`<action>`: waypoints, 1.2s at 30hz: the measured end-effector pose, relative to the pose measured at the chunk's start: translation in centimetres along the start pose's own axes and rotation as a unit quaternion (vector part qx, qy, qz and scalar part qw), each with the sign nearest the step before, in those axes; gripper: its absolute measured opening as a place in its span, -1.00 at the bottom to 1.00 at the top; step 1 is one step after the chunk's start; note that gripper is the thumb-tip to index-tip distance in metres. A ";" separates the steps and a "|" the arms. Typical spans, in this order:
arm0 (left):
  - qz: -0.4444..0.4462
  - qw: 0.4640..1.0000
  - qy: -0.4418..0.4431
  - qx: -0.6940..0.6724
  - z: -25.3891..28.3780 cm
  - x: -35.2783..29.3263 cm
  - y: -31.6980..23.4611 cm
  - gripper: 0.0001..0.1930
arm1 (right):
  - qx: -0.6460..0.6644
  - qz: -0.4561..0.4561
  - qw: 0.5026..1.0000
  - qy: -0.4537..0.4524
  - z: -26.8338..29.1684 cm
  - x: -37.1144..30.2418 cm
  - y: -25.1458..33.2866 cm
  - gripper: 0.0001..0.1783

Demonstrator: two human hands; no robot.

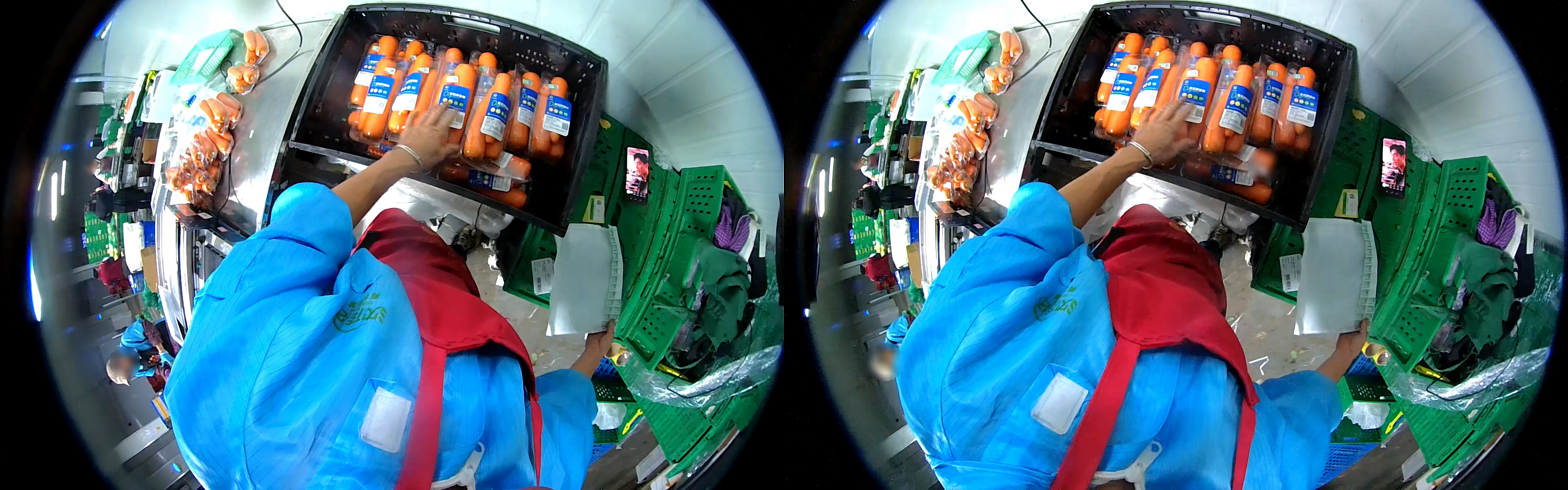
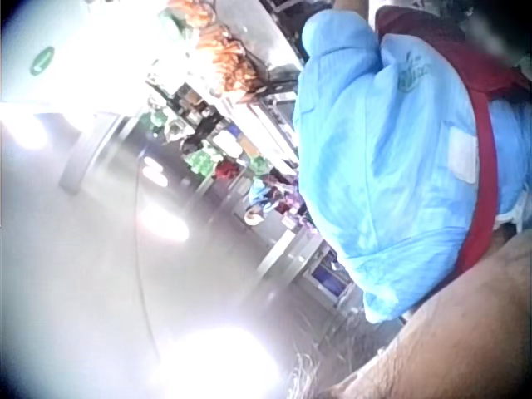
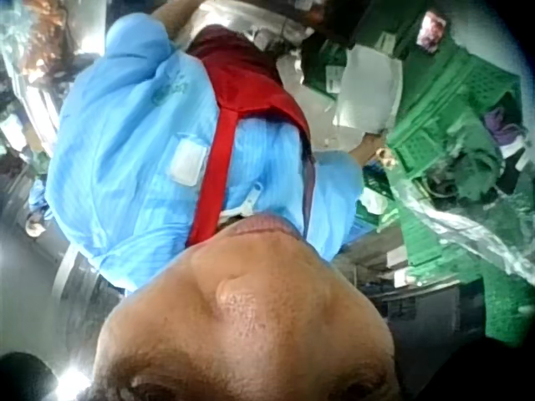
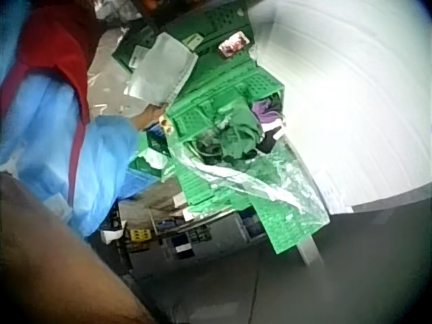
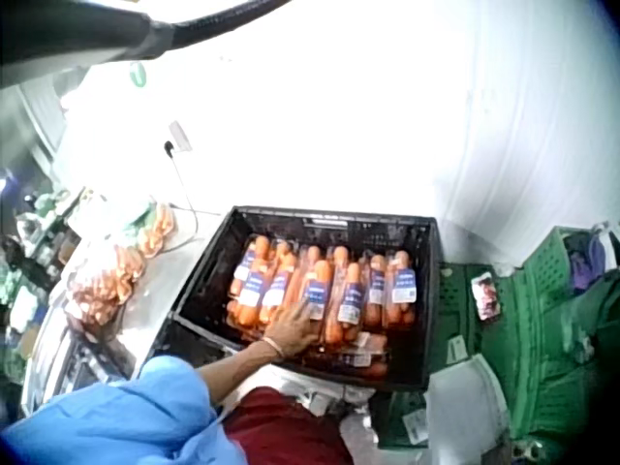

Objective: The person applies adhesive labels to pre-packaged bags of carrots. They peel labels from a sheet and affix them to the plastic packaging, then place the labeled bags into a black crate. The person repeats this process for multiple bags throughout the clip.

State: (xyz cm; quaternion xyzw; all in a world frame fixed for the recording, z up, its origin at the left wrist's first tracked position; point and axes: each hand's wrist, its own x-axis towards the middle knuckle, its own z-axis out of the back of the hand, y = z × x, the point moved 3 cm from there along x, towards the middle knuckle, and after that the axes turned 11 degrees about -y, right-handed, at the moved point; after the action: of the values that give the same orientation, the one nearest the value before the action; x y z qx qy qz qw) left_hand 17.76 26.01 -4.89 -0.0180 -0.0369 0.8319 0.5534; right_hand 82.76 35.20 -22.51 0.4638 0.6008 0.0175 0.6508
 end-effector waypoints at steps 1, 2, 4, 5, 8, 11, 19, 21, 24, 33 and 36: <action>0.017 0.999 -0.029 0.000 -0.3 0.6 1.4 -0.21 | 0.007 -0.008 1.000 -0.021 0.7 1.9 -1.0 -0.57; 0.030 0.998 -0.058 -0.004 -1.4 1.8 2.9 -0.21 | -0.016 0.003 0.996 -0.092 3.1 4.5 -1.8 -0.61; 0.070 0.993 -0.094 0.000 -2.6 3.5 5.9 -0.19 | -0.190 0.010 0.959 -0.210 3.0 3.9 -2.2 -0.64; 0.090 0.991 -0.101 0.004 -2.9 4.5 7.3 -0.18 | -0.275 0.014 0.924 -0.266 2.9 3.0 -2.4 -0.65; 0.158 0.986 -0.041 -0.019 -4.4 6.8 9.6 -0.15 | -0.351 0.098 0.887 -0.284 5.2 1.8 -1.8 -0.67; 0.185 0.981 -0.022 -0.047 -6.2 7.2 10.8 -0.10 | -0.348 0.112 0.892 -0.267 5.5 -0.9 0.1 -0.72; 0.170 0.984 -0.003 -0.042 -6.0 7.5 11.5 -0.05 | -0.331 0.303 0.891 -0.072 -13.3 -9.4 5.0 -0.60; 0.127 0.992 -0.023 -0.012 -5.3 8.2 12.1 -0.08 | -0.332 0.364 0.870 0.016 -21.6 -13.0 3.3 -0.65; 0.098 0.988 -0.109 -0.042 -2.9 7.9 13.2 -0.14 | -0.306 0.451 0.825 0.147 -33.2 -19.8 -1.9 -0.75; -0.009 0.990 -0.096 -0.104 -6.7 7.2 13.6 -0.20 | -0.429 0.558 0.673 0.227 -50.6 -21.2 -20.4 -0.29; -0.007 0.991 -0.069 -0.110 -3.9 7.0 15.0 -0.21 | -0.460 0.468 0.690 0.306 -51.4 -22.1 -20.4 -0.27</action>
State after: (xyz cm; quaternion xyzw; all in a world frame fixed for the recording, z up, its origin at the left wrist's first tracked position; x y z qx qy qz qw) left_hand 1.54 26.84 -9.92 -0.0216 -0.1666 0.8180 0.5501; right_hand 24.65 40.69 -10.48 0.2962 0.3887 0.7350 0.4700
